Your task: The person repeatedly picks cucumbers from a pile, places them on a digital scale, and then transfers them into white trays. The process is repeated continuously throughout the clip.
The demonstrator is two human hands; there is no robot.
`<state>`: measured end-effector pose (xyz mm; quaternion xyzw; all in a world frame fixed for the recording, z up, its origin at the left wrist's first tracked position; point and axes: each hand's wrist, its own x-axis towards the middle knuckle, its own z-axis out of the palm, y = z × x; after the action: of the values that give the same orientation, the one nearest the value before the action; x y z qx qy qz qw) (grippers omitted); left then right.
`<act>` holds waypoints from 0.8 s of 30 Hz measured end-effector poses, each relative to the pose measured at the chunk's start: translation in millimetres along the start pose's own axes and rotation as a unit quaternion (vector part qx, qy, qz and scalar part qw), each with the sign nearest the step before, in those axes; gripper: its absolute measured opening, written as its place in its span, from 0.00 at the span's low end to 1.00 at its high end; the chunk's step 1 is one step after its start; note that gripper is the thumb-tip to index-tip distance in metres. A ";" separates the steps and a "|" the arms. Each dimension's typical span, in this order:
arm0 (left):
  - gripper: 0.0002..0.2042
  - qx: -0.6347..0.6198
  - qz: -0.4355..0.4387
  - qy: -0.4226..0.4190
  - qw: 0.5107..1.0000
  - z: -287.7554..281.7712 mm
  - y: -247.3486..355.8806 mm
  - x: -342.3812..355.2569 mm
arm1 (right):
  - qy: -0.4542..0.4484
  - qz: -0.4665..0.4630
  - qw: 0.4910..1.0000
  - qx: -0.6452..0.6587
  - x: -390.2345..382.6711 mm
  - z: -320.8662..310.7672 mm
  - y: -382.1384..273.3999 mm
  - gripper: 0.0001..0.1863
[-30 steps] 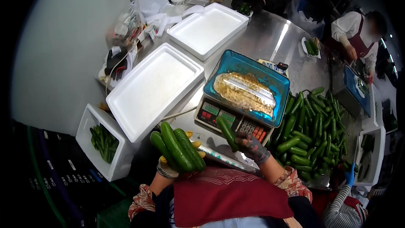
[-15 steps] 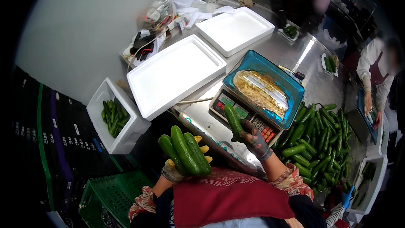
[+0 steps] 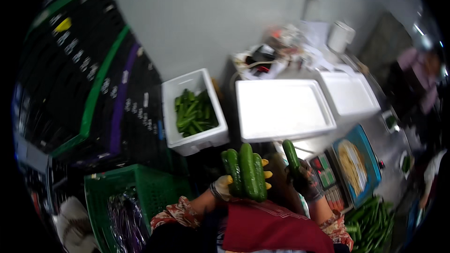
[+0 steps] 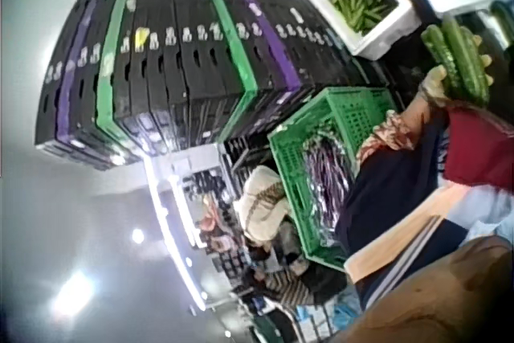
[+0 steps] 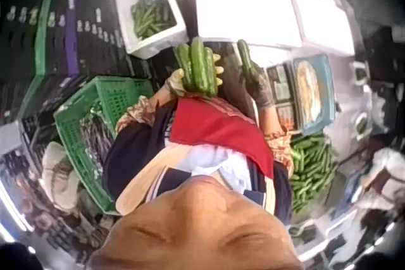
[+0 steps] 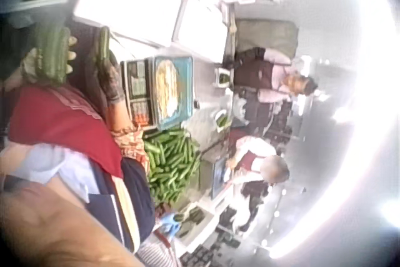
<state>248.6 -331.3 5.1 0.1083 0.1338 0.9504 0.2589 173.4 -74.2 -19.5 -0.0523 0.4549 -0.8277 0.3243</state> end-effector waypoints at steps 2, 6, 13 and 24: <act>0.53 -0.015 0.008 -0.011 1.000 -10.5 12.8 -13.6 | -0.033 0.044 0.998 0.023 30.4 23.7 11.0 0.30; 0.53 -0.027 0.073 0.012 0.997 -18.1 30.0 -37.3 | -0.062 0.183 0.981 0.011 80.4 38.2 46.4 0.13; 0.54 0.005 0.088 -0.003 0.996 -26.9 55.2 -37.9 | -0.184 0.114 0.976 0.022 198.2 114.4 65.4 0.32; 0.47 -0.022 -0.057 -0.076 0.995 -45.4 51.9 68.7 | -0.041 -0.097 0.938 -0.331 85.9 22.3 43.5 0.19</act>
<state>154.2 -347.6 -12.1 0.1671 0.0989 0.9259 0.3240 135.9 -156.8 -58.7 -0.2344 0.6825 -0.6545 0.2254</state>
